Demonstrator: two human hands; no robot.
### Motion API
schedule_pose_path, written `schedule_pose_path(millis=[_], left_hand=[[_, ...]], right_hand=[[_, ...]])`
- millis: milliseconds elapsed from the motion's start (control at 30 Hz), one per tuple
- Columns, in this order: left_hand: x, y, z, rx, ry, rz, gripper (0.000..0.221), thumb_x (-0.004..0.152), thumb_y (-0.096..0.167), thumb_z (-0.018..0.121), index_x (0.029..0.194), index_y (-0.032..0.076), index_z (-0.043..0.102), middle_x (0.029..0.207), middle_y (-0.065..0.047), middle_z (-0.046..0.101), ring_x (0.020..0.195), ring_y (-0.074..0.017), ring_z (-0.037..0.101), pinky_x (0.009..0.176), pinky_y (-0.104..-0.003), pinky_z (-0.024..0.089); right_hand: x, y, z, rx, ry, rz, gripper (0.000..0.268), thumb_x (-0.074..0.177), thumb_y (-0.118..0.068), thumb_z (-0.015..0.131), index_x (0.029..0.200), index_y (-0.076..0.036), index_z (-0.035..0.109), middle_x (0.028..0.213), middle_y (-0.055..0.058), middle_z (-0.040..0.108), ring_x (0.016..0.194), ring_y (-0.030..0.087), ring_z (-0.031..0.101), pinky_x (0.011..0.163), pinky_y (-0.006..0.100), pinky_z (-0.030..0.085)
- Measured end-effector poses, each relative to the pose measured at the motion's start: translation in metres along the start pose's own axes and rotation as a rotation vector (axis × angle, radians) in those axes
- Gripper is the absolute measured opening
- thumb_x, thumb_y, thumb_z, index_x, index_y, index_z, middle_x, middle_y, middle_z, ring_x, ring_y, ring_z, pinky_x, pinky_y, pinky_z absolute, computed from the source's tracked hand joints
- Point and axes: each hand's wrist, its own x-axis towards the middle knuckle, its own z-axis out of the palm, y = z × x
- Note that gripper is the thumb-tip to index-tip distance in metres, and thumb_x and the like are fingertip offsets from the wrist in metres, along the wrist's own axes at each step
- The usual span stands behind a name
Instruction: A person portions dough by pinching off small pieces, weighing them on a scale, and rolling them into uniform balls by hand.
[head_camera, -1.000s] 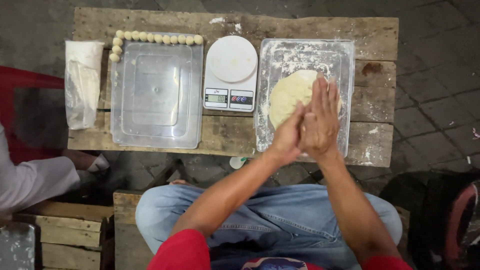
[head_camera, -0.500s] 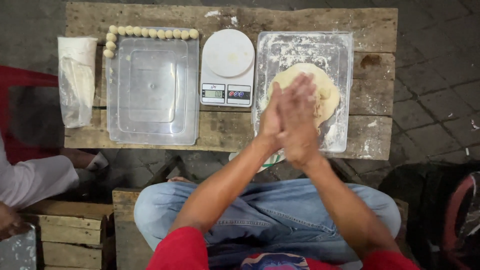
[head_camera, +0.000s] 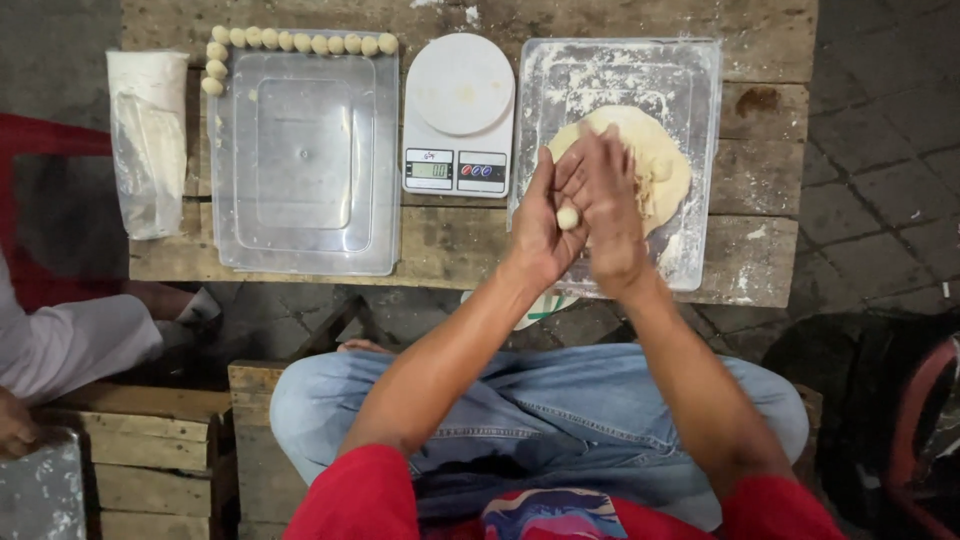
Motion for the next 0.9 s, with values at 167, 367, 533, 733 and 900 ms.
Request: schedule_pose_path(millis=[167,367,533,733,900], left_hand=[[0.022,-0.008,-0.031,0.019,0.008,-0.053,0.057,0.109,0.056,0.054,0.124,0.003,0.07,0.127,-0.022,0.069,0.115,-0.0347,0.071,0.092,-0.041,0.064],[0.029,0.0,-0.042,0.163,0.309,-0.045,0.052,0.102,0.058,0.054,0.096,0.008,0.07,0.07,-0.003,0.067,0.053,-0.01,0.057,0.042,-0.019,0.045],[0.033,0.061,-0.028,0.279,0.203,0.253,0.012,0.091,0.013,0.068,0.097,0.003,0.07,0.077,-0.005,0.067,0.063,-0.0125,0.061,0.055,-0.023,0.05],[0.073,0.197,-0.057,0.583,0.291,0.766,0.036,0.079,-0.007,0.077,0.112,-0.005,0.066,0.094,-0.015,0.071,0.076,-0.0216,0.067,0.069,-0.032,0.059],[0.066,0.315,-0.105,1.314,0.647,1.283,0.015,0.076,0.014,0.075,0.088,0.006,0.074,0.081,-0.006,0.079,0.071,-0.0189,0.073,0.071,-0.032,0.06]], right_hand=[[0.002,0.006,-0.01,0.444,0.26,0.062,0.074,0.11,-0.051,0.007,0.163,-0.003,0.024,0.168,0.02,0.03,0.159,0.035,0.019,0.133,0.049,0.006],[-0.004,0.048,0.001,0.784,0.504,0.001,0.062,0.114,-0.045,0.018,0.152,-0.005,0.047,0.155,0.013,0.051,0.149,0.024,0.044,0.132,0.041,0.031],[-0.005,0.05,-0.013,0.744,0.494,0.113,0.072,0.11,-0.056,0.023,0.143,0.001,0.052,0.141,0.019,0.059,0.136,0.029,0.056,0.124,0.042,0.042],[-0.008,0.05,-0.018,0.681,0.424,0.148,0.081,0.108,-0.062,0.029,0.143,0.008,0.047,0.14,0.025,0.058,0.131,0.036,0.059,0.119,0.044,0.046],[-0.004,0.04,-0.019,0.633,0.397,0.191,0.093,0.105,-0.068,0.028,0.147,0.014,0.04,0.143,0.032,0.055,0.13,0.039,0.059,0.116,0.045,0.047]])
